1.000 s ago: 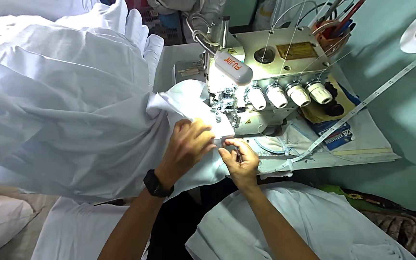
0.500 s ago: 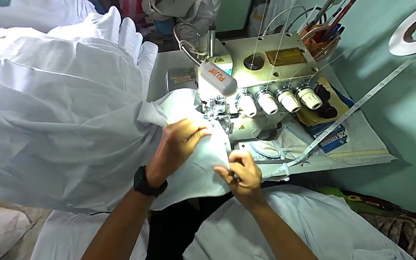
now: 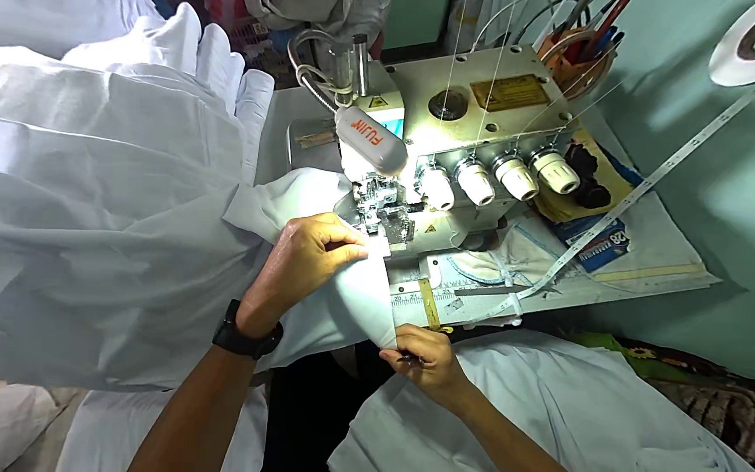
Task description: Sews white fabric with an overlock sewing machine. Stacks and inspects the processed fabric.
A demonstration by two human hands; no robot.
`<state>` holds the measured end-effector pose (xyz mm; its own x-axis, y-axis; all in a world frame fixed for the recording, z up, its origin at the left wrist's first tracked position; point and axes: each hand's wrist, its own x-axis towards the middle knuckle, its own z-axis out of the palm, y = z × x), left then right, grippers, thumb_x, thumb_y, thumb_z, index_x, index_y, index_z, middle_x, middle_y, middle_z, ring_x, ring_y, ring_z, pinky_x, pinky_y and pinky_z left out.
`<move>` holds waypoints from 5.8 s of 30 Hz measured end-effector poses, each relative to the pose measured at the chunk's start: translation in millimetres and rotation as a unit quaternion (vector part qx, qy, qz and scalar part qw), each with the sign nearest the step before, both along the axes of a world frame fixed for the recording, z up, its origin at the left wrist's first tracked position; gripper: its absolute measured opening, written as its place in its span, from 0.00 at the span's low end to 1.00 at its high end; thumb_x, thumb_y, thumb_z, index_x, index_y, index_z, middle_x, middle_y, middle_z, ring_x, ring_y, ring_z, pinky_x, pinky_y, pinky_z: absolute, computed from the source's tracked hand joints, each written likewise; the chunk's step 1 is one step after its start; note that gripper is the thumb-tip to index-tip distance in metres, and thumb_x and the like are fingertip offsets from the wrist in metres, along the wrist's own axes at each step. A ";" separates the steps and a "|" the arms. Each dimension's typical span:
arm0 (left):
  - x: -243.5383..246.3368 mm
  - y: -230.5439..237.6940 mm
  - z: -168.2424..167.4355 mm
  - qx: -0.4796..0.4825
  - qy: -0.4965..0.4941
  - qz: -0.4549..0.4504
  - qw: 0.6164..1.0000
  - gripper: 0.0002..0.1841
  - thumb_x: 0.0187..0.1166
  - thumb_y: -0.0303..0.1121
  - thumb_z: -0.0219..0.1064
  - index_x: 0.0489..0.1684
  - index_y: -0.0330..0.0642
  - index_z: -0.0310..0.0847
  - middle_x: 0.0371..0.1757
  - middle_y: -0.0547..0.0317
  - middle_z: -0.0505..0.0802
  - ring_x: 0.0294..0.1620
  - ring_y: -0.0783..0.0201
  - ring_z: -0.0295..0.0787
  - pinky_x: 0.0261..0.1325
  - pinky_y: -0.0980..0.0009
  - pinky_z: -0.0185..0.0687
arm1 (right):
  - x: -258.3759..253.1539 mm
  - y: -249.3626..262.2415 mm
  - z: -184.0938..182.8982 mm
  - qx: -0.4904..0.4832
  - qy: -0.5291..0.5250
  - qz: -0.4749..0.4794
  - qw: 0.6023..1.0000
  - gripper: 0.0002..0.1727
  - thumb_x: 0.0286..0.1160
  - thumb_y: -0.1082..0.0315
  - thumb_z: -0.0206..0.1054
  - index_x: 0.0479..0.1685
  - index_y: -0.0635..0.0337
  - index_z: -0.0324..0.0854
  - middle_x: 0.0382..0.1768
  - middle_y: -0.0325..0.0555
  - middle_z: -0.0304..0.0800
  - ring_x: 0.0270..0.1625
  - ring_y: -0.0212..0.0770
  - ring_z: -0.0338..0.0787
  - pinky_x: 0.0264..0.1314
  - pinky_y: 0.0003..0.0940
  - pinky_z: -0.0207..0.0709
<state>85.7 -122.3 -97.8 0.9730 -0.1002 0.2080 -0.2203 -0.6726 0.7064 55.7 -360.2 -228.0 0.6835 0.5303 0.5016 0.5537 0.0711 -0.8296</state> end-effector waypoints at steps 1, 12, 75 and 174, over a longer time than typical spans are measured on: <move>0.2 -1.3 -0.3 -0.005 0.003 0.011 1.000 0.01 0.71 0.27 0.76 0.31 0.42 0.93 0.35 0.65 0.91 0.33 0.81 0.83 0.37 0.86 0.77 | -2.0 -1.3 -0.9 0.005 0.010 -0.005 1.000 0.12 0.70 0.71 0.73 0.24 0.71 0.84 0.32 0.54 0.91 0.38 0.28 0.89 0.47 0.12 0.80; -37.3 -65.5 -42.5 0.305 -0.162 0.160 0.925 0.17 0.80 0.26 0.59 0.59 0.39 0.92 0.63 0.49 0.94 0.68 0.44 0.89 0.70 0.44 0.78 | -17.8 -2.0 22.0 0.040 0.149 -0.024 0.988 0.13 0.67 0.70 0.75 0.20 0.66 0.78 0.23 0.40 0.85 0.29 0.16 0.80 0.33 0.07 0.72; -145.0 -101.8 -128.4 -0.599 0.034 0.326 0.731 0.13 0.74 0.14 0.59 0.30 0.42 0.86 0.28 0.65 0.94 0.29 0.75 0.91 0.41 0.79 0.89 | -43.0 18.6 11.5 0.063 0.709 -0.086 0.697 0.08 0.88 0.75 0.58 0.36 0.58 0.75 0.14 0.33 0.75 0.09 0.23 0.66 0.12 0.16 0.64; -31.0 -54.7 -22.1 0.296 -0.186 0.094 0.932 0.11 0.77 0.23 0.62 0.44 0.37 0.94 0.40 0.48 0.95 0.43 0.47 0.92 0.45 0.53 0.83 | -2.6 44.5 66.5 0.085 0.242 -0.138 0.957 0.10 0.63 0.80 0.71 0.44 0.73 0.81 0.28 0.34 0.90 0.28 0.17 0.87 0.34 0.14 0.83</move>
<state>54.7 -177.0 -120.0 0.8561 -0.1407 0.4973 -0.2160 -0.9716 0.0969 53.1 -315.7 -161.5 0.9596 0.2361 0.1531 0.1239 0.1339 -0.9832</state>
